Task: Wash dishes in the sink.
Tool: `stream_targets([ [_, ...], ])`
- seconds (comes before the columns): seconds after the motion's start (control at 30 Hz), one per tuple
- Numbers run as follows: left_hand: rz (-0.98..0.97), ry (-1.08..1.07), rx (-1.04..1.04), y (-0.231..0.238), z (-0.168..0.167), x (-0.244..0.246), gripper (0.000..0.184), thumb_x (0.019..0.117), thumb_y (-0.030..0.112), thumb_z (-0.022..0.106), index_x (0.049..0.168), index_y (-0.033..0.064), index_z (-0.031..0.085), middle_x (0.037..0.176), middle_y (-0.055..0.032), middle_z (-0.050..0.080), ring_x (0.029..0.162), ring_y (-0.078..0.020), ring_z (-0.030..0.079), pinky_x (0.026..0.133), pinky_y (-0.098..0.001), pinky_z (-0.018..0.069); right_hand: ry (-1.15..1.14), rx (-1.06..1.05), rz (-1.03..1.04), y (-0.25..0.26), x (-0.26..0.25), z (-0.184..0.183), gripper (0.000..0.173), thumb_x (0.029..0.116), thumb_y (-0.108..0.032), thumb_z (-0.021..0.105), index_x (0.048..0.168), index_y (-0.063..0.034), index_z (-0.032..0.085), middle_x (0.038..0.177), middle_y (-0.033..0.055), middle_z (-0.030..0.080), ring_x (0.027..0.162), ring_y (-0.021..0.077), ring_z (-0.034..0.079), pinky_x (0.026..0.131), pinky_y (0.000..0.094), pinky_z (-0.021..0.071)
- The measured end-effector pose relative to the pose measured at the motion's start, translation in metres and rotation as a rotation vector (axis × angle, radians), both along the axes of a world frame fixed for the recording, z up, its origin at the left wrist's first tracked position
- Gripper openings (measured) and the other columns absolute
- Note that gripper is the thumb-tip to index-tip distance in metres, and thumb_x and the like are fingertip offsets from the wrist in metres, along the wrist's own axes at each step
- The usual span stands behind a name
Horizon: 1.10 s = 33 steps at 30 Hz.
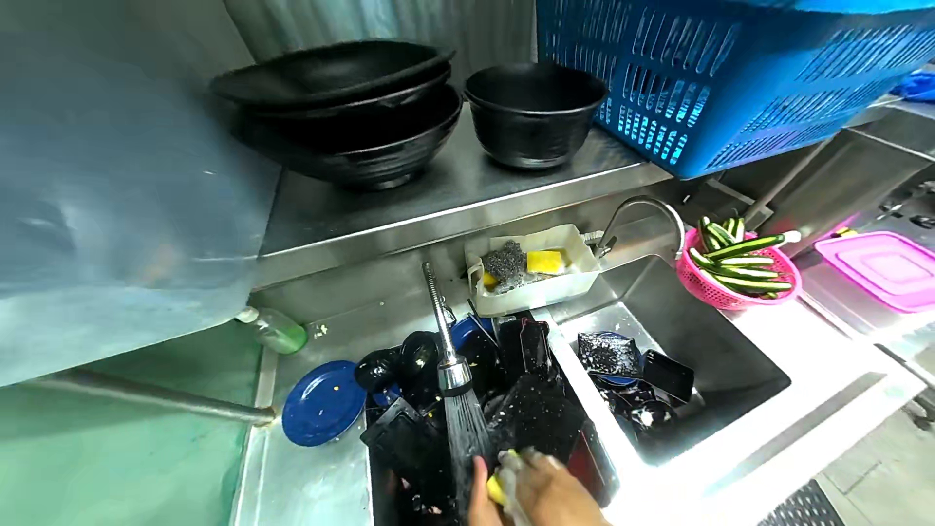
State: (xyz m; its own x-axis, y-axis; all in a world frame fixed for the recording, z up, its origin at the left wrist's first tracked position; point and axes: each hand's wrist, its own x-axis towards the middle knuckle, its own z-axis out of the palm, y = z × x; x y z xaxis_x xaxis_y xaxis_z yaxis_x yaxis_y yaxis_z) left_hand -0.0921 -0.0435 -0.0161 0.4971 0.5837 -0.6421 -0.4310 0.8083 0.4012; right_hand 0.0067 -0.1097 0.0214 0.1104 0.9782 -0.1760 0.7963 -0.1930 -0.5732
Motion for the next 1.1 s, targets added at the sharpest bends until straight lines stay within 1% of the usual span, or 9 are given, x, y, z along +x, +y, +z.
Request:
stream_targets([
  [0.1,-0.019,-0.039,0.133,0.006,0.008,0.005,0.071,0.1046,0.066,0.014,0.120,0.0138,0.060,0.100,-0.0027,0.073,0.093,-0.0139,0.071,0.082,-0.0376,0.0608,0.089,0.098,-0.059,0.014,-0.010,-0.016,0.049,0.1005,-0.022,0.059,0.148,-0.0100,0.056,0.159,0.0044,0.047,0.150,0.0287,0.038,0.121,0.0540,0.0346],
  [0.23,-0.046,0.031,0.048,-0.005,0.008,0.020,0.041,0.1110,0.027,0.042,0.148,0.0090,0.040,0.132,-0.0142,0.062,0.118,-0.0239,0.063,0.098,-0.0482,0.0549,-0.080,0.065,-0.321,0.053,0.068,-0.047,0.057,0.1003,-0.019,0.052,0.156,-0.0168,0.045,0.166,0.0061,0.035,0.156,0.0317,0.025,0.123,0.0570,0.0283],
  [0.37,-0.029,0.031,0.052,-0.002,0.011,0.034,0.036,0.1066,0.013,0.049,0.142,0.0057,0.042,0.122,-0.0156,0.063,0.107,-0.0240,0.066,0.090,-0.0470,0.0574,-0.118,-0.073,-0.486,0.044,0.108,-0.052,0.060,0.0956,-0.010,0.052,0.155,-0.0114,0.045,0.167,0.0097,0.031,0.156,0.0327,0.025,0.124,0.0534,0.0294],
  [0.47,-0.106,-0.125,0.053,0.010,0.001,0.048,0.044,0.1107,0.039,0.037,0.140,0.0106,0.052,0.123,-0.0128,0.067,0.112,-0.0242,0.066,0.095,-0.0484,0.0559,0.048,0.084,-0.373,0.031,0.061,-0.045,0.054,0.0991,-0.015,0.051,0.152,-0.0026,0.048,0.162,0.0147,0.040,0.154,0.0274,0.030,0.127,0.0447,0.0256],
  [0.53,-0.137,-0.188,0.112,0.018,0.000,0.058,0.055,0.1094,0.053,0.027,0.129,0.0130,0.059,0.109,-0.0072,0.071,0.100,-0.0179,0.069,0.086,-0.0407,0.0589,0.111,0.119,-0.301,0.025,0.034,-0.035,0.053,0.1023,-0.023,0.050,0.151,-0.0021,0.048,0.160,0.0137,0.043,0.153,0.0256,0.032,0.127,0.0435,0.0256],
  [0.63,-0.105,-0.077,0.141,0.028,0.006,0.069,0.045,0.1121,0.041,0.031,0.109,0.0060,0.060,0.086,-0.0078,0.069,0.078,-0.0166,0.070,0.069,-0.0347,0.0610,0.058,0.130,-0.228,0.004,0.033,-0.028,0.051,0.1025,-0.021,0.051,0.151,-0.0070,0.051,0.161,0.0081,0.043,0.154,0.0228,0.032,0.128,0.0452,0.0237],
  [0.8,-0.101,0.150,0.073,0.026,0.010,0.070,0.041,0.1092,0.026,0.048,0.144,0.0046,0.047,0.136,-0.0188,0.059,0.122,-0.0298,0.062,0.098,-0.0528,0.0540,-0.054,0.120,-0.610,0.000,0.141,-0.039,0.051,0.1018,-0.027,0.054,0.149,-0.0068,0.052,0.159,0.0146,0.045,0.150,0.0309,0.037,0.125,0.0510,0.0276],
  [0.97,-0.167,0.239,0.030,0.010,0.000,0.097,0.046,0.1037,0.033,0.059,0.140,0.0058,0.054,0.136,-0.0160,0.062,0.125,-0.0296,0.061,0.100,-0.0538,0.0541,0.705,0.617,-1.284,0.027,0.136,-0.007,0.047,0.0946,-0.008,0.069,0.139,0.0011,0.054,0.131,0.0175,0.063,0.120,0.0221,0.062,0.102,0.0405,0.0537],
  [1.1,-0.262,0.145,0.123,-0.003,0.005,0.115,0.046,0.1065,0.039,0.052,0.136,0.0043,0.057,0.129,-0.0150,0.067,0.117,-0.0258,0.065,0.098,-0.0480,0.0551,0.596,0.511,-1.235,0.022,0.055,-0.011,0.060,0.0948,-0.016,0.066,0.147,0.0039,0.045,0.138,0.0200,0.060,0.128,0.0232,0.059,0.110,0.0398,0.0486],
])
